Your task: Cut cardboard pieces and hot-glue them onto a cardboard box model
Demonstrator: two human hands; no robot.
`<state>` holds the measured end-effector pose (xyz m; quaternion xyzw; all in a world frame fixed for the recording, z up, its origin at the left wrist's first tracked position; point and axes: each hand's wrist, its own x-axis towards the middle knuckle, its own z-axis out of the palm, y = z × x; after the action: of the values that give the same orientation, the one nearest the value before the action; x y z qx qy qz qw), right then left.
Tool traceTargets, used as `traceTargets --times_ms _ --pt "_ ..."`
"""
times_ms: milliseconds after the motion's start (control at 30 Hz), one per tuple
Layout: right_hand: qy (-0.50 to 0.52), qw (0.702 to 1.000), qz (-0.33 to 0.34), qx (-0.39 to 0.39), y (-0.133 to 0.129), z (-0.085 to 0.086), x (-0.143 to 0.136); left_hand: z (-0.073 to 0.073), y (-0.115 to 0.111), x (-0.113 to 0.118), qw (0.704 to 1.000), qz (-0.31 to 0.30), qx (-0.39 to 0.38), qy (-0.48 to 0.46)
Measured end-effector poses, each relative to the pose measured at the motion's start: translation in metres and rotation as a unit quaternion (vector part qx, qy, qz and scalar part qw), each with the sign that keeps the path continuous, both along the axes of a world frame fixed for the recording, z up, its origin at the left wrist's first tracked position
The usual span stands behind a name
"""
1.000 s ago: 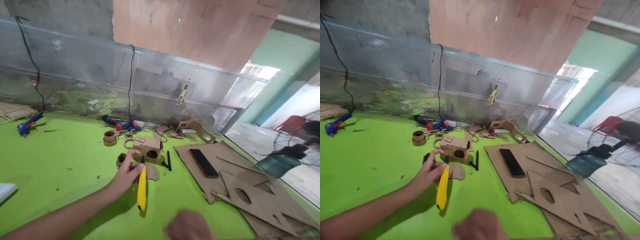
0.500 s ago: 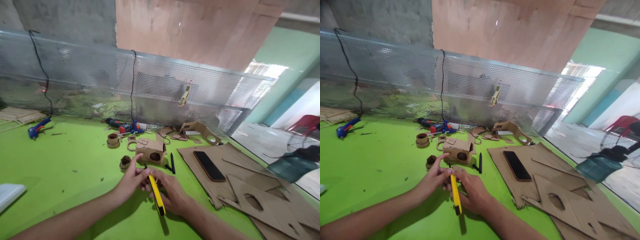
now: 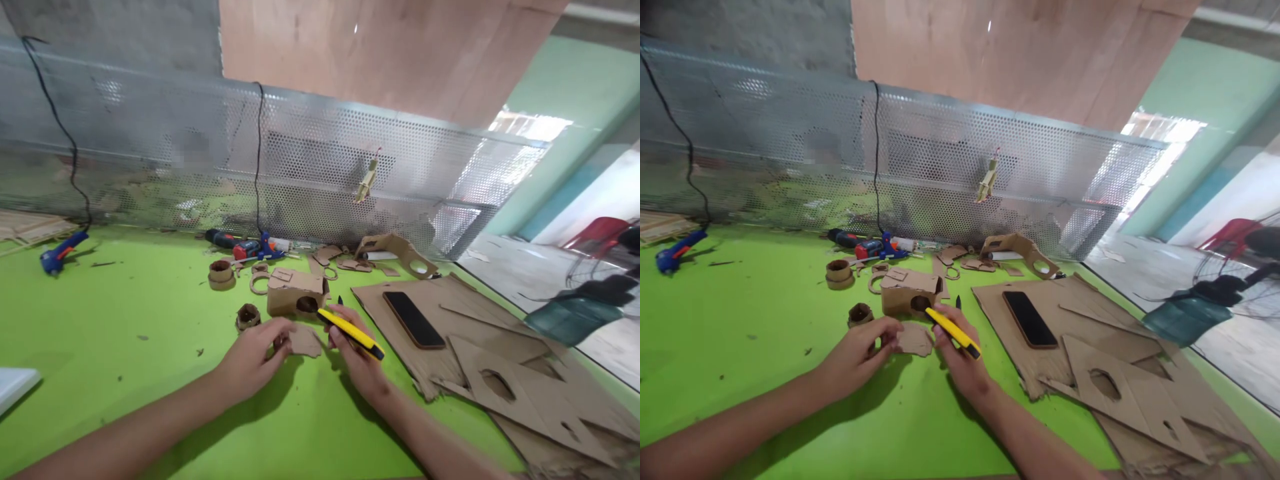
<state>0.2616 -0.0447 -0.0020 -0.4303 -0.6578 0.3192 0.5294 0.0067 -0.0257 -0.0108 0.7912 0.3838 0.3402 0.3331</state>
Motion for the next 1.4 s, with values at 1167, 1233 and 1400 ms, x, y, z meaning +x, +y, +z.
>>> traceTargets --times_ms 1167,1233,1400 --pt "0.126 0.977 -0.008 -0.170 0.004 0.010 -0.001 0.004 0.008 -0.003 0.996 0.018 -0.053 0.074" --pt "0.152 0.976 -0.006 -0.159 0.003 0.008 -0.001 0.001 0.009 -0.001 0.994 0.049 -0.096 0.024" --pt "0.183 0.969 0.021 -0.165 -0.007 0.007 -0.003 -0.004 0.009 0.000 0.981 0.021 -0.184 -0.059"
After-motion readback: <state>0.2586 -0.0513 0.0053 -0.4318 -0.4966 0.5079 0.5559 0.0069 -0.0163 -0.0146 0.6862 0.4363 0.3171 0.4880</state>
